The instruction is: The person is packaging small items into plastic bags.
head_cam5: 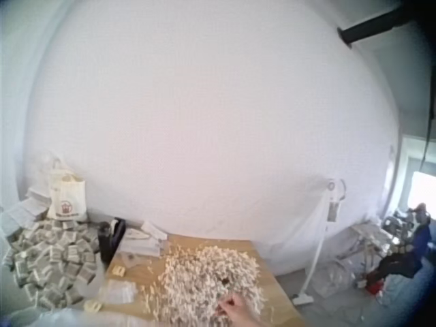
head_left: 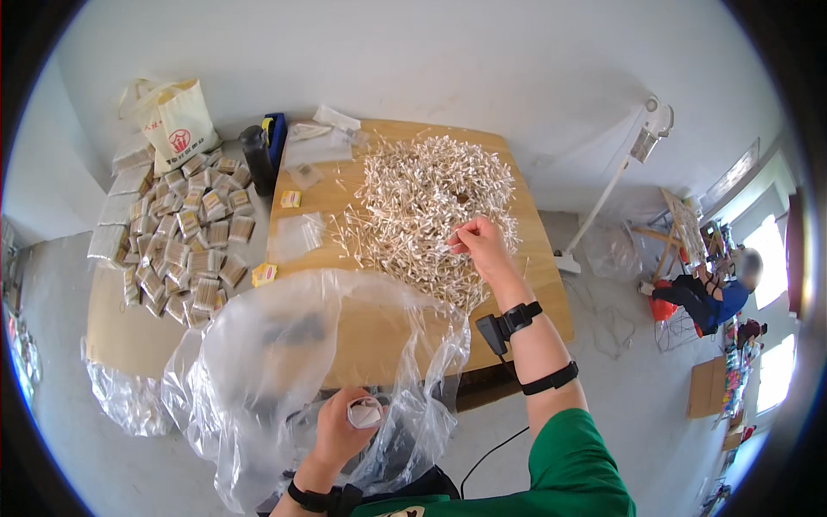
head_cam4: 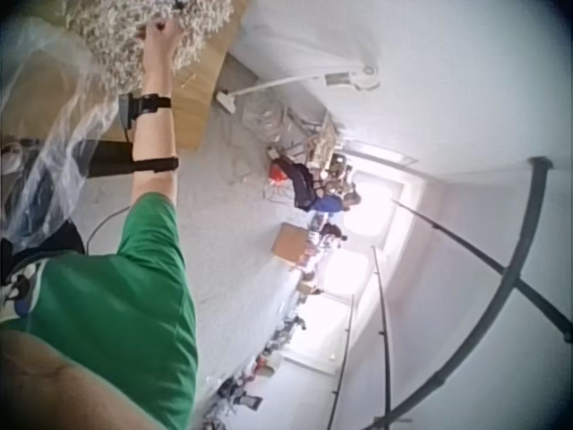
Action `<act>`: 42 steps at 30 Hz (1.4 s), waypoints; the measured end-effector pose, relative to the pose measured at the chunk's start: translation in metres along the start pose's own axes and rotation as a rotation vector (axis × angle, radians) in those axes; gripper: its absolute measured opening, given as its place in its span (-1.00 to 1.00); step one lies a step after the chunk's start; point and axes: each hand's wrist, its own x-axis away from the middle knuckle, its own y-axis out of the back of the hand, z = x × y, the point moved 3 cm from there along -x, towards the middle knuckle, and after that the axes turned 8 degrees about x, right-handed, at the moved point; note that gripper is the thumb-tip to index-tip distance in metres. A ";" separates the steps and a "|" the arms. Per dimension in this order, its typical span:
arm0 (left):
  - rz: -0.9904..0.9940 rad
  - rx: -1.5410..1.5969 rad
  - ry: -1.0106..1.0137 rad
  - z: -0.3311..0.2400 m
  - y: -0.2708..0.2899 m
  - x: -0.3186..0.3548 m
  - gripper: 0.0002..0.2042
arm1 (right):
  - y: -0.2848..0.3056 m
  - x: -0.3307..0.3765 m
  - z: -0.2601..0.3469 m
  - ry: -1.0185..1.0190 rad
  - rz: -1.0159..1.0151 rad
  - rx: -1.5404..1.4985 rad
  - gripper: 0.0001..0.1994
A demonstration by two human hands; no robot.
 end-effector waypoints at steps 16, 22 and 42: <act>-0.003 0.003 -0.009 -0.024 0.002 0.028 -0.67 | 0.005 0.006 -0.032 -0.059 -0.022 -0.367 -0.88; 0.002 -0.003 0.005 -0.023 0.004 0.031 -0.67 | -0.007 0.015 -0.018 -0.096 -0.024 -0.588 -0.92; -0.014 -0.052 -0.014 -0.019 0.002 0.038 -0.63 | 0.000 0.020 -0.009 -0.059 0.060 -0.459 -0.91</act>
